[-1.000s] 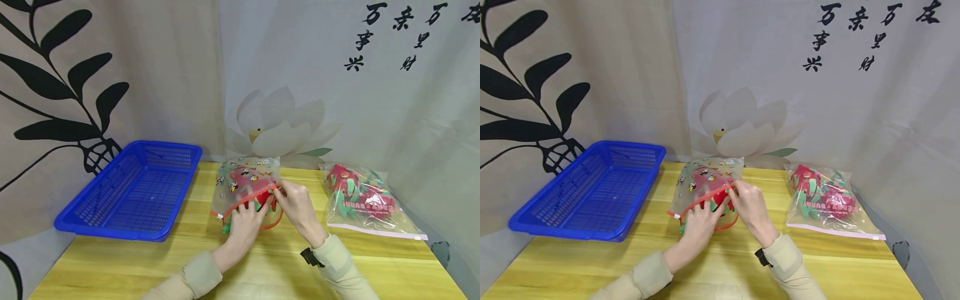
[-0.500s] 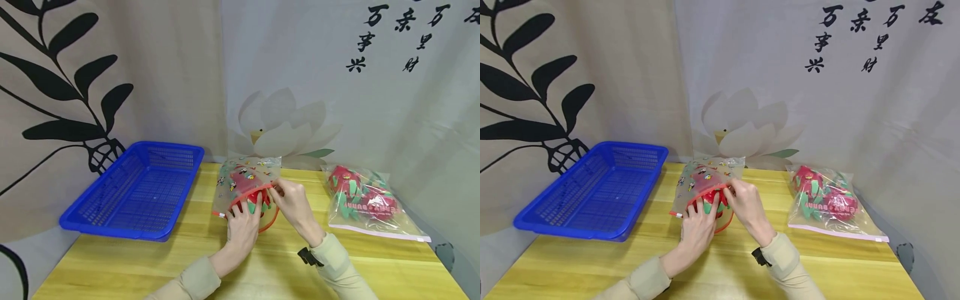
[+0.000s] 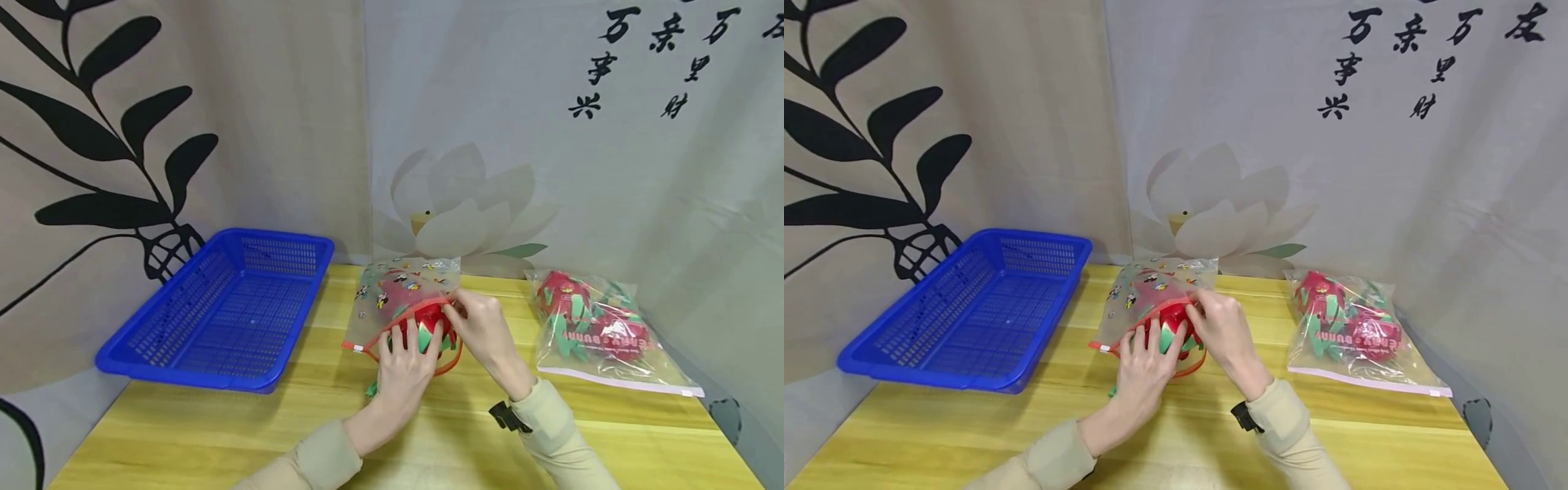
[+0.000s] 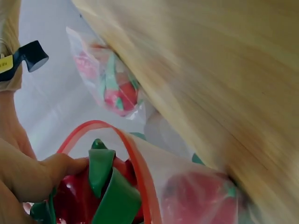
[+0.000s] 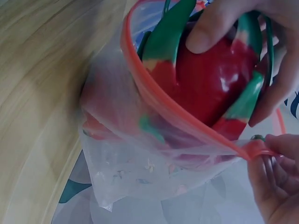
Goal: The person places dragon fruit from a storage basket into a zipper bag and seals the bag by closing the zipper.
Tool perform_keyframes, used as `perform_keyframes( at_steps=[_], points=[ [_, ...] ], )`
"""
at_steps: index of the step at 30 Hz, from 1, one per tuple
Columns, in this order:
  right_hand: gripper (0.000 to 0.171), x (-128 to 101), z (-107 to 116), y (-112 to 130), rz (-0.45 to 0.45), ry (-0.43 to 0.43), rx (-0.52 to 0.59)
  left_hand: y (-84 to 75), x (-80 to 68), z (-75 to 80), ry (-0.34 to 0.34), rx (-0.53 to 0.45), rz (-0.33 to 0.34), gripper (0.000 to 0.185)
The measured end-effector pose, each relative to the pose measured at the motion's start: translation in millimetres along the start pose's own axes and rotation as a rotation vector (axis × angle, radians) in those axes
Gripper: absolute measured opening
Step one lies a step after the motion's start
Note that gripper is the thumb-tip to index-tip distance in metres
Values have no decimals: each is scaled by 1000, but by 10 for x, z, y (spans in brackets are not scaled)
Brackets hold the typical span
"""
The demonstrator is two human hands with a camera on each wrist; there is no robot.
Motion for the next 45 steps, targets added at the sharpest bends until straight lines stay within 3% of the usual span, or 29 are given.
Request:
perform_keyframes(
  at_steps=[7,15,18,22,27,33,40,42,45],
  points=[
    [5,-12,23,-18,33,-29,-19,-31,128,-135,-29,-29,47,41],
    [13,-16,71,4,171,-93,-14,-55,327,-297,-9,35,72,28],
    [13,-14,69,-3,202,-93,9,-70,386,-388,82,52,22,37],
    [10,-21,84,-69,158,-104,45,-83,395,-460,172,45,-68,52],
    [7,-30,127,-176,61,-116,68,-89,366,-445,116,16,-161,44],
    [5,-39,157,-248,3,-119,60,-68,342,-388,76,8,-265,63],
    [10,-23,120,-306,-10,-85,72,-97,302,-382,-63,-13,-360,39],
    [9,-25,118,-323,2,-91,67,-130,312,-388,-73,-1,-386,36],
    [8,-34,138,-332,24,-114,55,-205,340,-406,-37,42,-416,31]
  ],
)
Point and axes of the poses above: each hand's wrist, its own x-axis towards the middle knuckle, its own z-axis out of the back of the hand, y = z × x, the point moved 6 cm from there along x, towards the middle knuckle, and after that the axes turned 7 degrees about y, right-handed, at the moved point
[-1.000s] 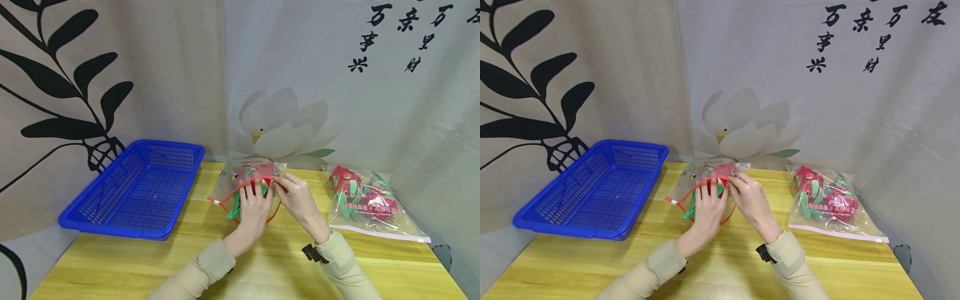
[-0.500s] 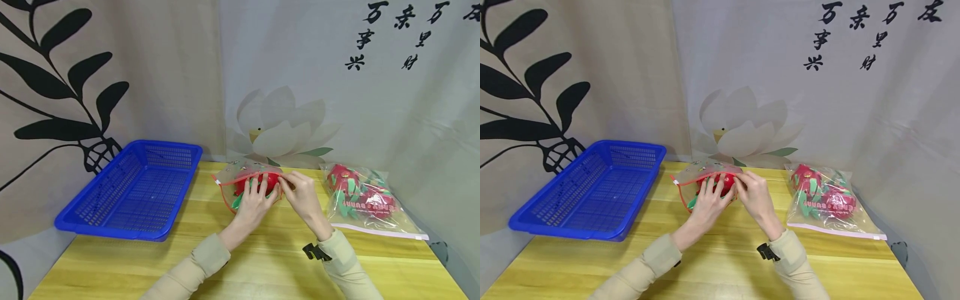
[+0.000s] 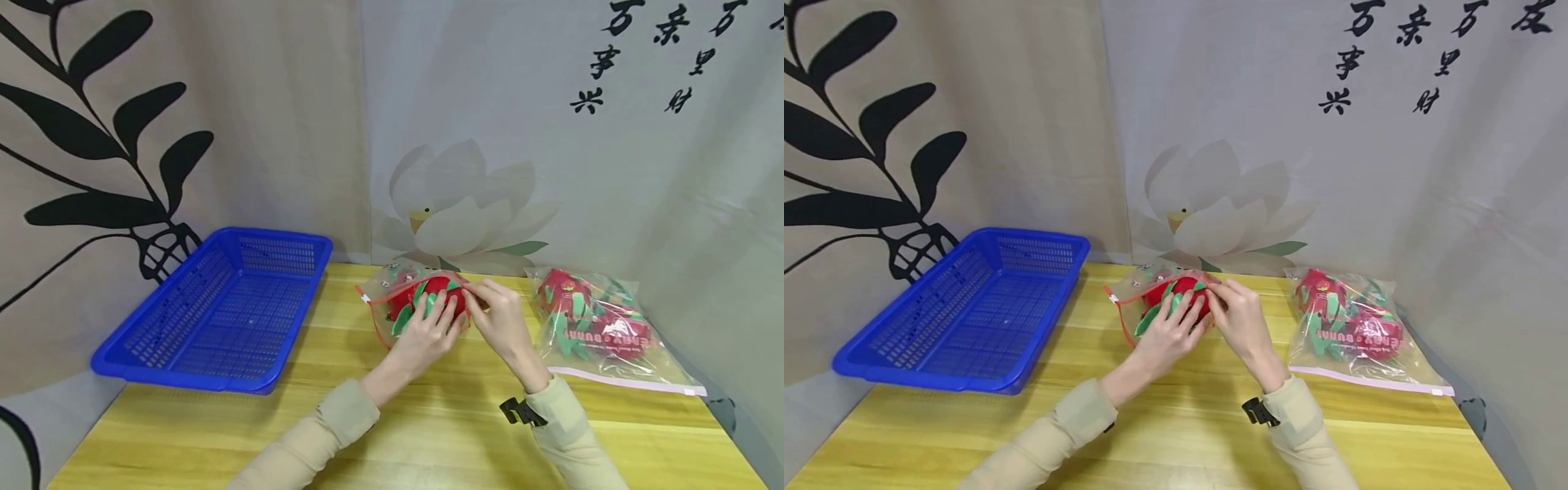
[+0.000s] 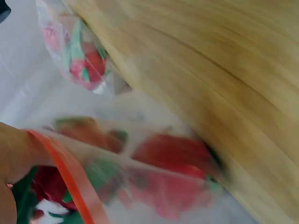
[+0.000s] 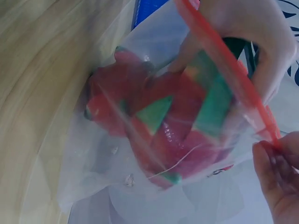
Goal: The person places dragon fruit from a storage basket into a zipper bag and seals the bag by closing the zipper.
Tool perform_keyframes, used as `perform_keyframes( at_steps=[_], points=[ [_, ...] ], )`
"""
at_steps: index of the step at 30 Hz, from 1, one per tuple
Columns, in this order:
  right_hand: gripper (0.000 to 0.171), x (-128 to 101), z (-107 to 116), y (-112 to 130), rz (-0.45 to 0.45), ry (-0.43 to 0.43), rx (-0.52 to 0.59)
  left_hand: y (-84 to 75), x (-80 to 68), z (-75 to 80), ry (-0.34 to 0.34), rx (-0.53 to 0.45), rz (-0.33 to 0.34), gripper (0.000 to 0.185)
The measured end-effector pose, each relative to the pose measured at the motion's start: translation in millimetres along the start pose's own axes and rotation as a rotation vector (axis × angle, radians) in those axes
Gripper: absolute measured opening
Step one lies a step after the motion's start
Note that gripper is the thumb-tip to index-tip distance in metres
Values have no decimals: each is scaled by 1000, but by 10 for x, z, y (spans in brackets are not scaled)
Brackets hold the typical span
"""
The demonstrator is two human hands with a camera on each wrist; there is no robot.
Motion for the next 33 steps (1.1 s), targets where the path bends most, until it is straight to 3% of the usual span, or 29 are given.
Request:
perform_keyframes(
  at_steps=[4,7,9,11,12,15,18,23,33],
  points=[
    [6,-49,40,-42,-1,-16,-23,-107,71,-5,132,15,-8,29],
    [5,-62,43,-78,-15,-17,-24,-108,96,-2,331,-55,-41,43],
    [5,-70,46,-100,-27,-19,-23,-80,95,22,404,-119,-61,58],
    [5,-80,57,-119,-38,-24,-27,-50,75,47,395,-179,-71,72],
    [5,-87,63,-126,-43,-27,-31,-35,54,69,338,-201,-66,73],
    [5,-114,82,-159,-69,-36,-43,0,-54,97,166,-245,-35,60],
    [6,-134,93,-195,-92,-36,-54,9,-165,63,98,-342,-16,52],
    [6,-146,77,-211,-101,-12,-86,-24,-223,-28,179,-480,-50,59],
    [6,-180,89,-136,-27,2,-128,-97,74,-76,385,-432,-14,62]
  ],
)
Point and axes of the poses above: each hand's wrist, its own x-axis towards the middle knuckle, its own z-axis out of the back of the hand, y = z × x, the point moved 6 cm from there along x, towards the middle knuckle, and after that the axes turned 7 degrees about y, right-handed, at the moved point
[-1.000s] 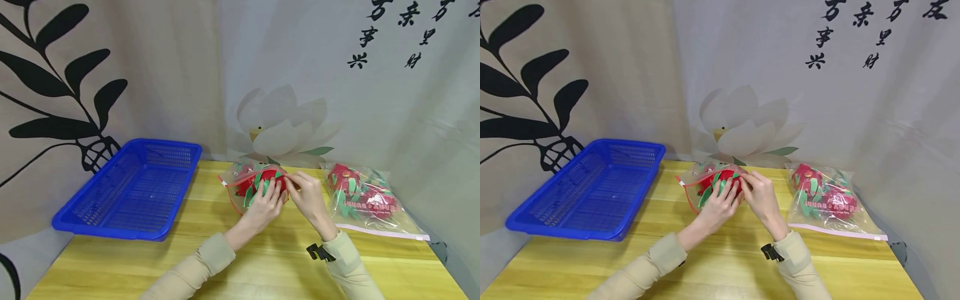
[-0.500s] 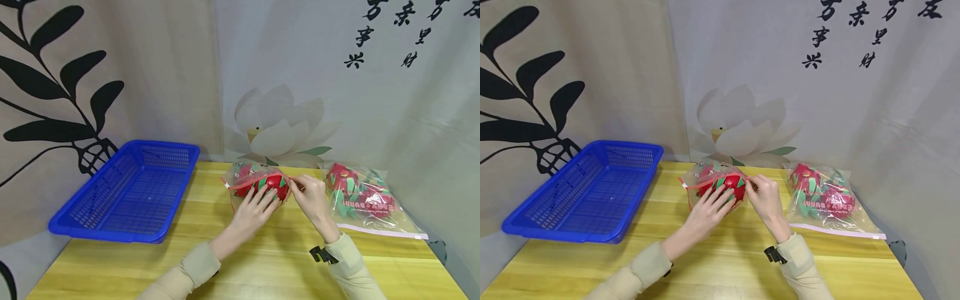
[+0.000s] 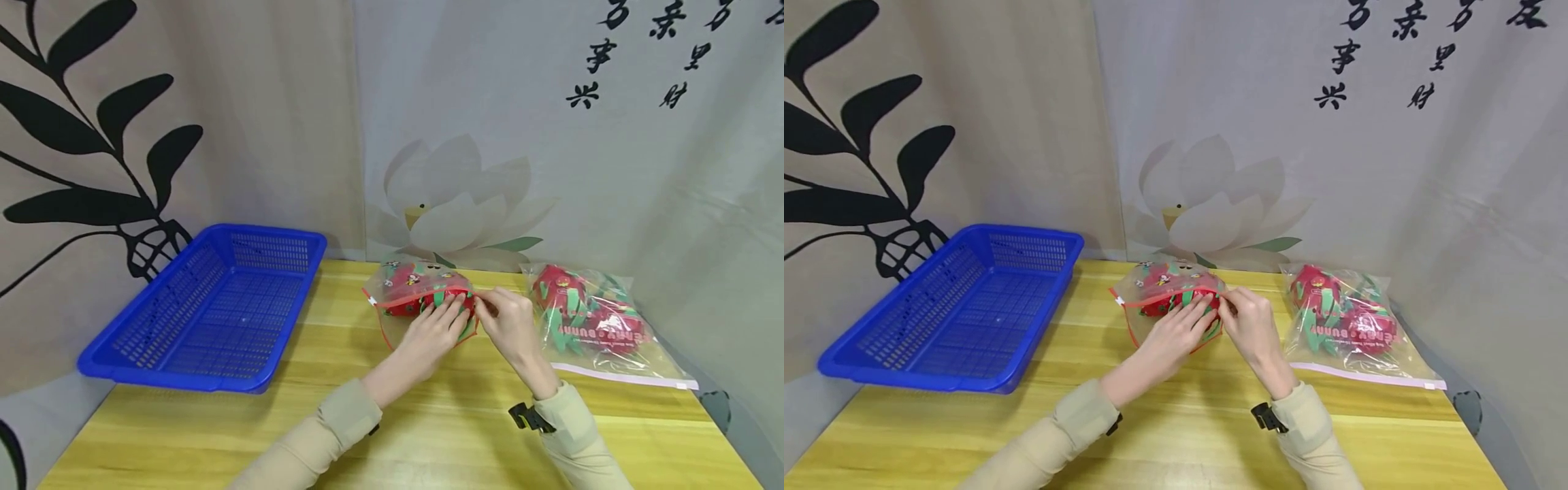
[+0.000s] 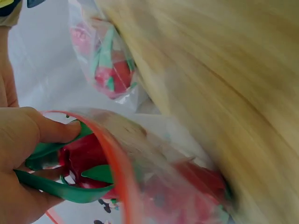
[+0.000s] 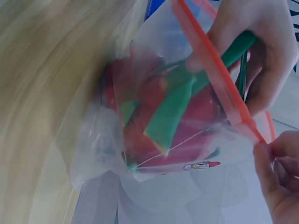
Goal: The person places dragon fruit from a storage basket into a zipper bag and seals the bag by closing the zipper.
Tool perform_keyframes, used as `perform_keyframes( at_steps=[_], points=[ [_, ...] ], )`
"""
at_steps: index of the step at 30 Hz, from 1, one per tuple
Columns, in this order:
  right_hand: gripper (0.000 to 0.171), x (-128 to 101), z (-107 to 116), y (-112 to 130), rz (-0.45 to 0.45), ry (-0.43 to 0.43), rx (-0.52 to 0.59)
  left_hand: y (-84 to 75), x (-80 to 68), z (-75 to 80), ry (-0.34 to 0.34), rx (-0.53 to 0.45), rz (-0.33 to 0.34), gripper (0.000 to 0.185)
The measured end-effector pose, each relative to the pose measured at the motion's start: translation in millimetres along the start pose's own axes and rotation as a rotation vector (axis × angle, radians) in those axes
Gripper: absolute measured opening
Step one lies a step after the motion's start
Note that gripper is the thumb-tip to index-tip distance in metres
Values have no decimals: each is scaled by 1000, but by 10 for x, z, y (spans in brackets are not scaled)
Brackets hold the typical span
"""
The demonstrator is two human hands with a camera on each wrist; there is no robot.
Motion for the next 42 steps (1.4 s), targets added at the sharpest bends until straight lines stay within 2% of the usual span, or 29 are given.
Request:
perform_keyframes(
  at_steps=[3,6,11,13,16,20,24,27,29,32,38,40,42],
  points=[
    [5,-16,0,-20,3,4,-8,-36,78,-27,2,34,7,59],
    [3,-17,-15,-59,-19,23,-23,-67,105,-76,-3,34,-15,56],
    [4,-12,-61,-148,-88,62,-64,-79,47,-162,10,-127,-111,51],
    [5,-16,-86,-170,-103,81,-70,-51,-6,-193,24,-196,-124,50],
    [6,-27,-127,-196,-124,104,-79,24,-98,-219,45,-257,-99,50],
    [6,-37,-172,-210,-149,118,-89,110,-212,-245,121,-274,-56,55],
    [16,-15,-252,-147,-110,148,-145,137,-268,-271,184,-247,-48,56],
    [21,31,-329,-84,-58,177,-200,141,-279,-280,194,-233,-42,54],
    [17,82,-362,-63,-44,190,-207,145,-278,-273,184,-223,-38,52],
    [9,175,-397,-89,-64,203,-162,155,-275,-272,166,-207,-31,47],
    [8,341,-409,-147,-88,173,-84,199,-225,-253,111,-136,-38,34],
    [8,372,-422,-158,-92,168,-72,232,-184,-228,74,-76,-46,33],
    [8,398,-435,-162,-95,164,-64,278,-135,-202,5,36,-48,33]
  ],
)
Point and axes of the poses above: each hand's wrist, its own x-axis towards the middle knuckle, its own z-axis out of the back of the hand, y = z × x, the point moved 6 cm from there along x, towards the middle knuckle, and after that the axes turned 7 degrees about y, right-handed, at the moved point
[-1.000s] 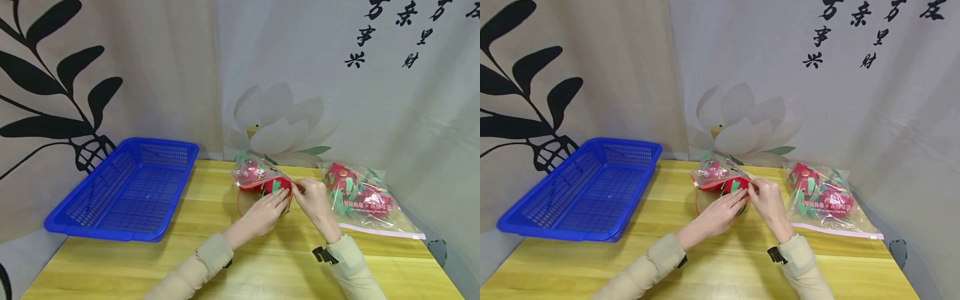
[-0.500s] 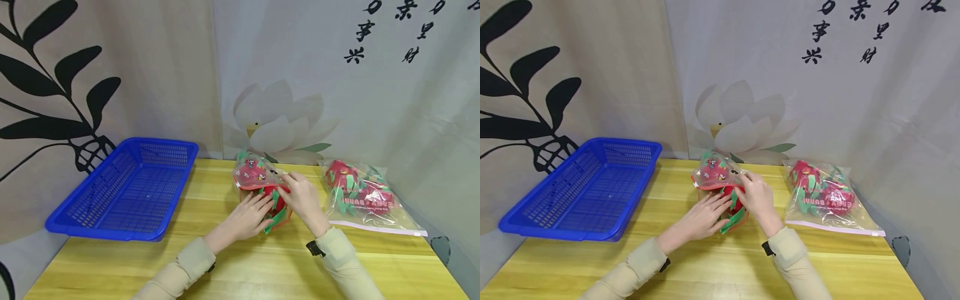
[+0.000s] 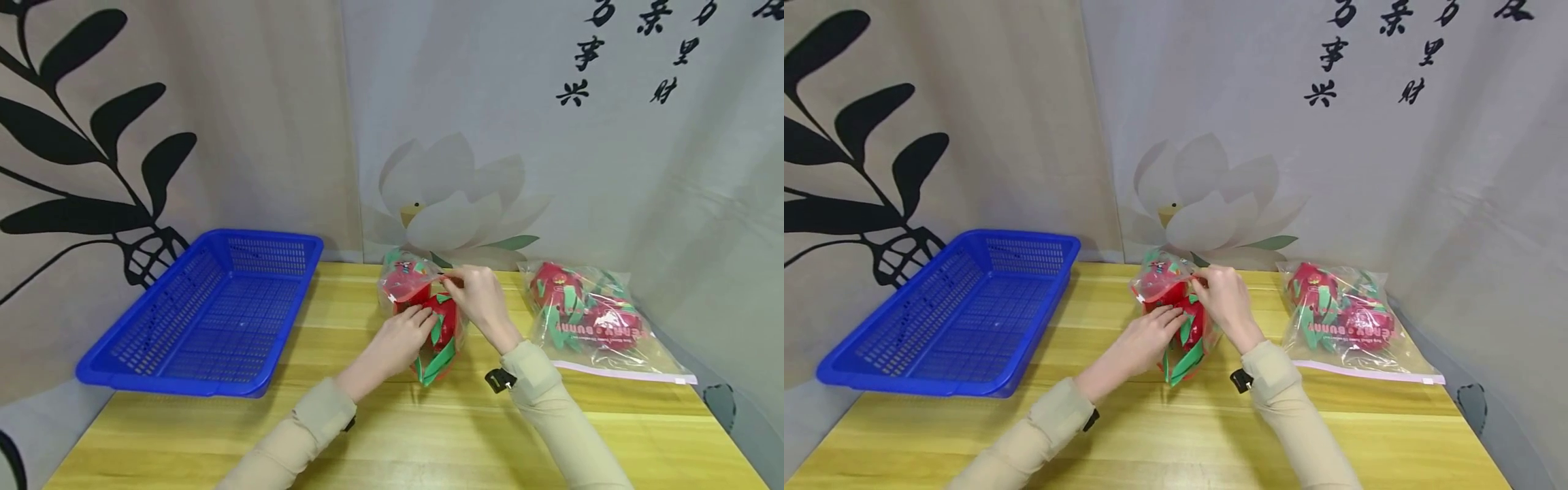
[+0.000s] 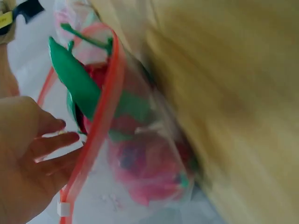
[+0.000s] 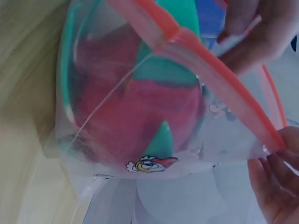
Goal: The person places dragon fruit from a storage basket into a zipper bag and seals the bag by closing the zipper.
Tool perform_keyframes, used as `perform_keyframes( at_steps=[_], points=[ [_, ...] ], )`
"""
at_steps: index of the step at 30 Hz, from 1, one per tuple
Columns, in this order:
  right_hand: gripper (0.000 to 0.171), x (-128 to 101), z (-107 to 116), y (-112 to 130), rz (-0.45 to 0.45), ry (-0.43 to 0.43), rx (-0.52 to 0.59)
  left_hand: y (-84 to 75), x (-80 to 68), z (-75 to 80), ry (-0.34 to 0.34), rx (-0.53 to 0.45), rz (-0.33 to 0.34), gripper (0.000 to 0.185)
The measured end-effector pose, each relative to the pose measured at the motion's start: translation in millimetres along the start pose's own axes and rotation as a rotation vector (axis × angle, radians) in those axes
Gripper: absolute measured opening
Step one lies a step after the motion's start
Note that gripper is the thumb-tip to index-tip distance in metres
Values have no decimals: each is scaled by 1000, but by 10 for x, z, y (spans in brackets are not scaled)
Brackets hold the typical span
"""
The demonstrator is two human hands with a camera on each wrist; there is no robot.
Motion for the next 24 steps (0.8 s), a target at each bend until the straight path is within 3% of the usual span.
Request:
perform_keyframes(
  at_steps=[3,5,12,20,24],
  points=[
    [8,38,-13,4,1,8,15,92,59,-14,-58,200,39,31],
    [9,61,-16,13,4,13,25,152,84,-62,-43,301,66,28],
    [10,43,-33,51,8,63,28,219,46,-292,236,376,48,36],
    [8,-13,-6,40,2,42,11,196,-9,-385,397,516,80,40],
    [7,2,3,59,5,28,11,154,-42,-388,421,574,114,36]
  ],
)
Point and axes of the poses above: each hand's wrist, its own x-axis towards the middle knuckle, its own z-axis out of the back of the hand, y = z × x, the point moved 6 cm from there along x, towards the middle knuckle, and after that the axes turned 7 degrees about y, right-handed, at the moved point
